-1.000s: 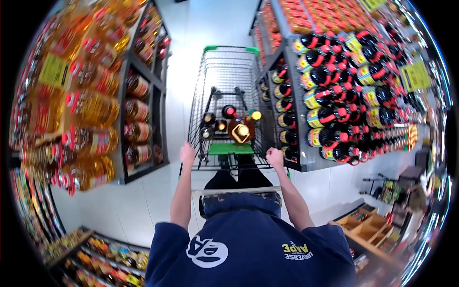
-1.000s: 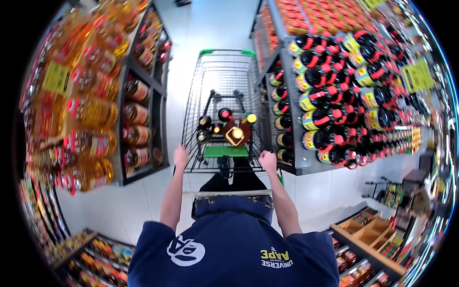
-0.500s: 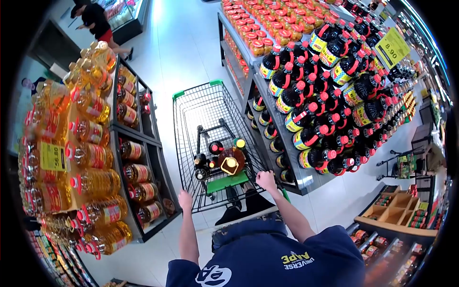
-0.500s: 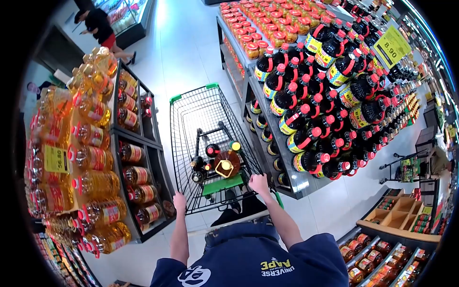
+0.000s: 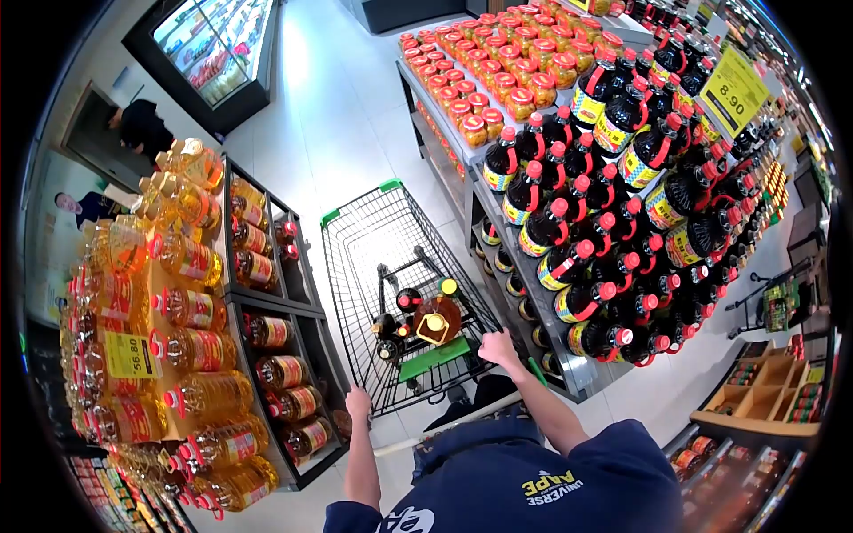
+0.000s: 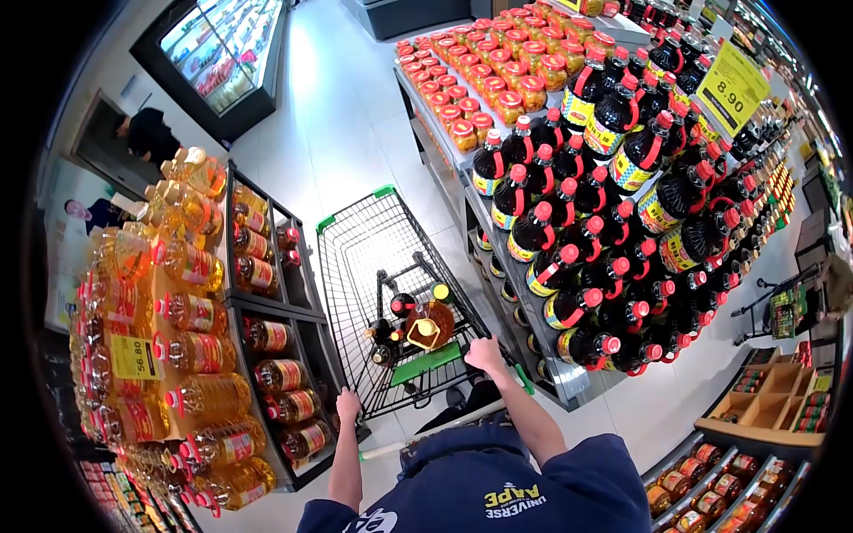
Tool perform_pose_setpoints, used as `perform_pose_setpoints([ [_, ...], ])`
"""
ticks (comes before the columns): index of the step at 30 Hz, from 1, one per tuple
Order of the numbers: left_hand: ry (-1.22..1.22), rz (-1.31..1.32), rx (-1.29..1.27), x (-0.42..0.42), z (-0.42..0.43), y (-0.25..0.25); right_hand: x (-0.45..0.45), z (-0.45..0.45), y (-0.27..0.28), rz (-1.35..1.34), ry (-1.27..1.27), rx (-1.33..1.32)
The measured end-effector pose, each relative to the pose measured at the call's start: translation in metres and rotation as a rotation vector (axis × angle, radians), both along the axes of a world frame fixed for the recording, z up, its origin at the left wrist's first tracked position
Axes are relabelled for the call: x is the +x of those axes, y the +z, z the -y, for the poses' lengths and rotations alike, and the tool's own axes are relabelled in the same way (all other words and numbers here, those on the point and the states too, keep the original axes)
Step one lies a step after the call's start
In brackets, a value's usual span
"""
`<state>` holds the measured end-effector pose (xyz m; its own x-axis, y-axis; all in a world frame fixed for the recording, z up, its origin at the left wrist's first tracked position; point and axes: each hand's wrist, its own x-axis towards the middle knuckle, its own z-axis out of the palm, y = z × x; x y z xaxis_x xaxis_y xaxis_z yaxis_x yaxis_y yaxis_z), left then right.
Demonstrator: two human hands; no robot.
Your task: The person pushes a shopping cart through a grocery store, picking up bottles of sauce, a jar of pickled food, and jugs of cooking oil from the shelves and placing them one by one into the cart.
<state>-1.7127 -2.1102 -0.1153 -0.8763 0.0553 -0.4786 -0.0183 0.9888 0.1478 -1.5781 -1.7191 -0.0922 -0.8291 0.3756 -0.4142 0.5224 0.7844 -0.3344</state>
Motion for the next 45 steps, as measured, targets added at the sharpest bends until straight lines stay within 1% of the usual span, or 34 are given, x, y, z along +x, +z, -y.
perform_pose_setpoints([
  [2,0.026,-0.011,0.004,-0.01,-0.003,-0.005,-0.012,-0.005,-0.001,-0.017,-0.009,-0.009],
  [7,0.045,0.006,-0.033,-0.035,-0.028,0.006,-0.045,-0.024,-0.007,-0.035,0.015,-0.016],
  [9,0.031,0.001,-0.049,-0.048,-0.038,0.007,-0.058,-0.029,0.004,-0.063,0.01,-0.014],
  [14,0.012,-0.015,-0.082,-0.069,-0.05,0.002,-0.089,-0.047,0.001,-0.057,0.015,-0.037],
  [17,0.046,-0.015,-0.101,-0.084,-0.063,0.004,-0.109,-0.058,0.012,-0.012,0.045,-0.041],
  [21,0.061,-0.043,-0.099,-0.095,-0.072,0.001,-0.128,-0.068,0.006,-0.059,0.078,0.024],
  [22,0.068,-0.041,-0.101,-0.1,-0.074,0.001,-0.135,-0.072,0.008,-0.014,0.081,-0.008],
  [26,0.062,-0.071,-0.103,-0.125,-0.084,-0.002,-0.163,-0.082,0.018,0.046,0.099,-0.012],
  [29,0.08,-0.08,-0.107,-0.147,-0.096,0.004,-0.183,-0.085,0.018,0.018,0.103,0.002],
  [32,0.08,-0.045,-0.117,-0.174,-0.096,-0.005,-0.204,-0.088,0.01,-0.041,0.1,0.0],
  [35,0.057,-0.04,-0.11,-0.203,-0.096,-0.008,-0.229,-0.093,-0.004,-0.046,0.113,0.011],
  [37,0.075,-0.017,-0.1,-0.223,-0.101,-0.007,-0.247,-0.096,-0.002,0.049,0.12,0.012],
  [38,0.075,-0.013,-0.072,-0.231,-0.102,-0.005,-0.255,-0.096,-0.001,0.049,0.112,0.024],
  [41,0.095,-0.079,-0.118,-0.256,-0.106,-0.016,-0.277,-0.098,-0.007,0.06,0.089,0.028],
  [45,0.096,-0.074,-0.118,-0.286,-0.113,-0.013,-0.305,-0.099,-0.009,0.102,0.092,0.038],
])
